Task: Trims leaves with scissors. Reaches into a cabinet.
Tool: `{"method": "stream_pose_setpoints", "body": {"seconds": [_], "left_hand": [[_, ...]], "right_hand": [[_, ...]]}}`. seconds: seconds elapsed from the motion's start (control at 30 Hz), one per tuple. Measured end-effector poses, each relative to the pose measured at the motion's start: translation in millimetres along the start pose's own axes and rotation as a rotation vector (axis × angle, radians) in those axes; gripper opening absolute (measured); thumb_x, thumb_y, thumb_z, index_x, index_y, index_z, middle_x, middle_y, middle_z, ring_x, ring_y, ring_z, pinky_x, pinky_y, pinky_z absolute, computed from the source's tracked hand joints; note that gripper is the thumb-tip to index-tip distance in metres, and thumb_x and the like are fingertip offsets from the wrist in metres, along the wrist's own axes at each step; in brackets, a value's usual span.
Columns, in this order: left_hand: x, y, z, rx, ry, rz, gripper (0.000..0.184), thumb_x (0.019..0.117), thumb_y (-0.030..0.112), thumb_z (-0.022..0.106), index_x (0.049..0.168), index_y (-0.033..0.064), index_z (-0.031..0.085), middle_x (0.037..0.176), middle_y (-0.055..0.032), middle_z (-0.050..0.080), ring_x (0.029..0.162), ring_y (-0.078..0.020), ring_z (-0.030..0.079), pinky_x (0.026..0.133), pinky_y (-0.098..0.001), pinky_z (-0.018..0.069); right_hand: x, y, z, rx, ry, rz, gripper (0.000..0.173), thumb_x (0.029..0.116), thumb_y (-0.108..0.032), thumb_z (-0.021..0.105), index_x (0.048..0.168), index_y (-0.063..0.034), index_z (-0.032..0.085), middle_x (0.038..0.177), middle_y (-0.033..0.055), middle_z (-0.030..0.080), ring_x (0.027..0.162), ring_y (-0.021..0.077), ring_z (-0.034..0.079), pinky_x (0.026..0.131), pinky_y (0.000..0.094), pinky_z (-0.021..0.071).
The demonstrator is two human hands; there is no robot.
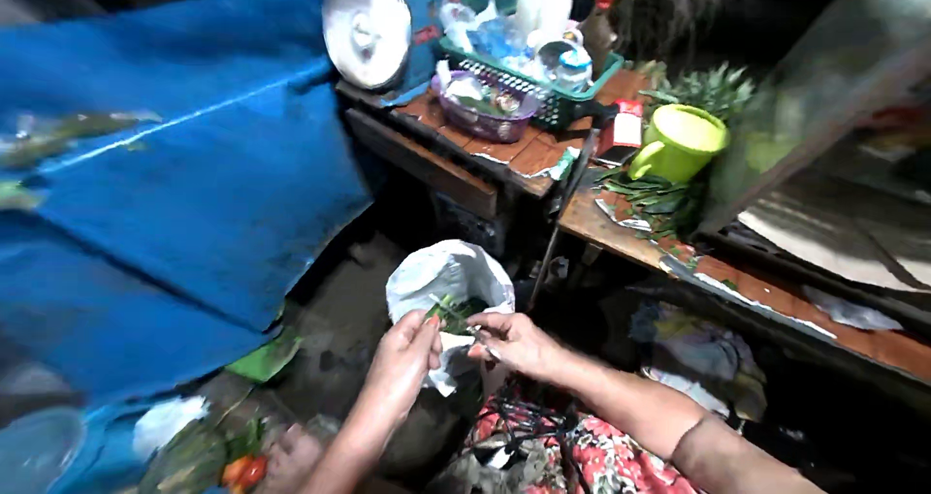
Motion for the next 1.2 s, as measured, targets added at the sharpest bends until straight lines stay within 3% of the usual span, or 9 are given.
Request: {"method": "stream_pose_setpoints", "body": {"seconds": [0.27, 0.73, 1.0, 1.1, 1.2], "left_hand": [[0, -2, -2, 0.004, -0.02, 0.002, 0.019, 0.1066, 0.011, 0.043, 0.101, 0.0039, 0.06, 0.066, 0.0042, 0.058, 0.049, -0.0019, 0.051, 0.047, -0.0154, 0.0438], [-3, -9, -3, 0.086, -0.041, -0.012, 0.019, 0.1062, 0.011, 0.043, 0.098, 0.0055, 0.06, 0.064, 0.0066, 0.055, 0.05, -0.0005, 0.051, 0.048, -0.0145, 0.0438], [-2, -1, -9, 0.062, 0.027, -0.044, 0.02, 0.1089, 0.01, 0.041, 0.114, 0.0012, 0.059, 0.076, 0.0029, 0.059, 0.058, -0.0022, 0.054, 0.056, -0.0165, 0.0475], [0, -3, -10, 0.08, 0.023, -0.049, 0.022, 0.1098, 0.014, 0.043, 0.116, 0.0019, 0.06, 0.078, 0.0018, 0.059, 0.06, -0.0036, 0.054, 0.058, -0.0182, 0.0471], [3, -5, -11, 0.075, 0.014, -0.046, 0.022, 0.1101, 0.015, 0.043, 0.113, 0.0025, 0.061, 0.075, 0.0017, 0.057, 0.06, -0.0044, 0.054, 0.058, -0.0192, 0.0468]], "right_hand": [[1, -2, -3, 0.037, -0.011, -0.036, 0.034, 0.1029, -0.018, 0.06, 0.13, 0.0028, 0.063, 0.096, 0.0101, 0.07, 0.071, 0.0055, 0.06, 0.066, 0.0236, 0.0509], [1, 11, -13, 0.114, 0.006, -0.015, 0.033, 0.1041, -0.017, 0.059, 0.13, 0.0027, 0.062, 0.087, 0.0071, 0.068, 0.063, 0.0051, 0.056, 0.059, 0.0229, 0.0484], [0, 25, -15, 0.242, 0.073, 0.072, 0.032, 0.1028, -0.007, 0.057, 0.131, 0.0072, 0.056, 0.096, 0.0059, 0.069, 0.075, 0.0056, 0.066, 0.07, 0.0236, 0.0574], [0, 31, -14, 0.255, 0.082, 0.09, 0.033, 0.0988, -0.009, 0.064, 0.128, 0.0056, 0.059, 0.089, 0.0018, 0.068, 0.068, 0.0045, 0.063, 0.063, 0.0219, 0.0556], [0, 30, -12, 0.257, 0.07, 0.067, 0.034, 0.0953, -0.012, 0.069, 0.124, 0.005, 0.06, 0.085, -0.0007, 0.067, 0.067, 0.0041, 0.063, 0.063, 0.0218, 0.0556]]}}
Point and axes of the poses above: each hand's wrist, its own x-axis towards the middle knuckle, its own z-axis out of the palm, y = z × x, the point moved 10 cm from there along x, towards the middle knuckle
